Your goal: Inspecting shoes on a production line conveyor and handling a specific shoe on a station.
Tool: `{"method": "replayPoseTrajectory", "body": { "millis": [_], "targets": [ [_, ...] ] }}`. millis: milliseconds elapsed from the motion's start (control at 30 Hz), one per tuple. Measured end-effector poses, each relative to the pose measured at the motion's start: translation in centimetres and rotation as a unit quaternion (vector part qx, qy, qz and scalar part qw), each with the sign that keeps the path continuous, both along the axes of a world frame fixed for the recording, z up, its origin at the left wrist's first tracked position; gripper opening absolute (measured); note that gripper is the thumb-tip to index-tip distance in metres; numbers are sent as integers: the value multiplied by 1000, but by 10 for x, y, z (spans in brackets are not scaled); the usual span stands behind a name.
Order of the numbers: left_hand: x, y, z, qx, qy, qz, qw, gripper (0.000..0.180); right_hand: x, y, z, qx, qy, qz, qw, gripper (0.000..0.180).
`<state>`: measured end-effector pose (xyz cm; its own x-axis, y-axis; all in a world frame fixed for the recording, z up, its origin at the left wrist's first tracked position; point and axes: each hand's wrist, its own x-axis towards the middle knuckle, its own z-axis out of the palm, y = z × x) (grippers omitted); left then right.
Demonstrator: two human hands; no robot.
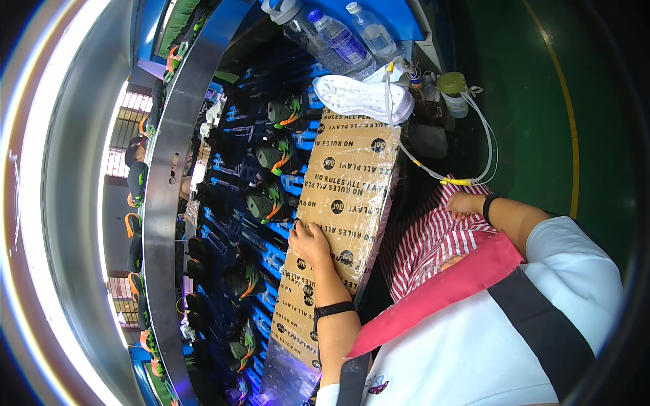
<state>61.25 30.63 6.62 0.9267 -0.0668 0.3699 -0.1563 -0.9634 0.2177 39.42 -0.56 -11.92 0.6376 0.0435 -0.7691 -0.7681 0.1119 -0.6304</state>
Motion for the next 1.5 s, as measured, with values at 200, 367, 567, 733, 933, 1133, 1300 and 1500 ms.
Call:
{"method": "replayPoseTrajectory", "body": {
  "millis": [200,367,567,733,933,1133,1300,1500],
  "targets": [
    [-2,11,6,4,-9,17,1000,42,12,3,-3,-3,-5,16,1000,20],
    [-2,13,7,4,-11,20,1000,42,14,4,1,0,-7,18,1000,20],
    [0,2,0,2,-8,2,1000,42,2,1,-2,-6,-1,2,1000,20],
    [-2,15,7,6,-16,23,1000,42,15,5,4,-1,-8,20,1000,21],
    [-2,10,5,1,-10,14,1000,42,10,2,3,12,-6,8,1000,21],
    [-1,11,5,-4,-11,13,1000,43,10,3,-1,10,-4,7,1000,20],
    [-2,10,5,-4,-12,11,1000,43,9,2,0,26,-6,-3,1000,19],
    [-2,16,5,-6,-21,15,1000,42,14,4,8,15,-15,4,1000,20]
  ]
}}
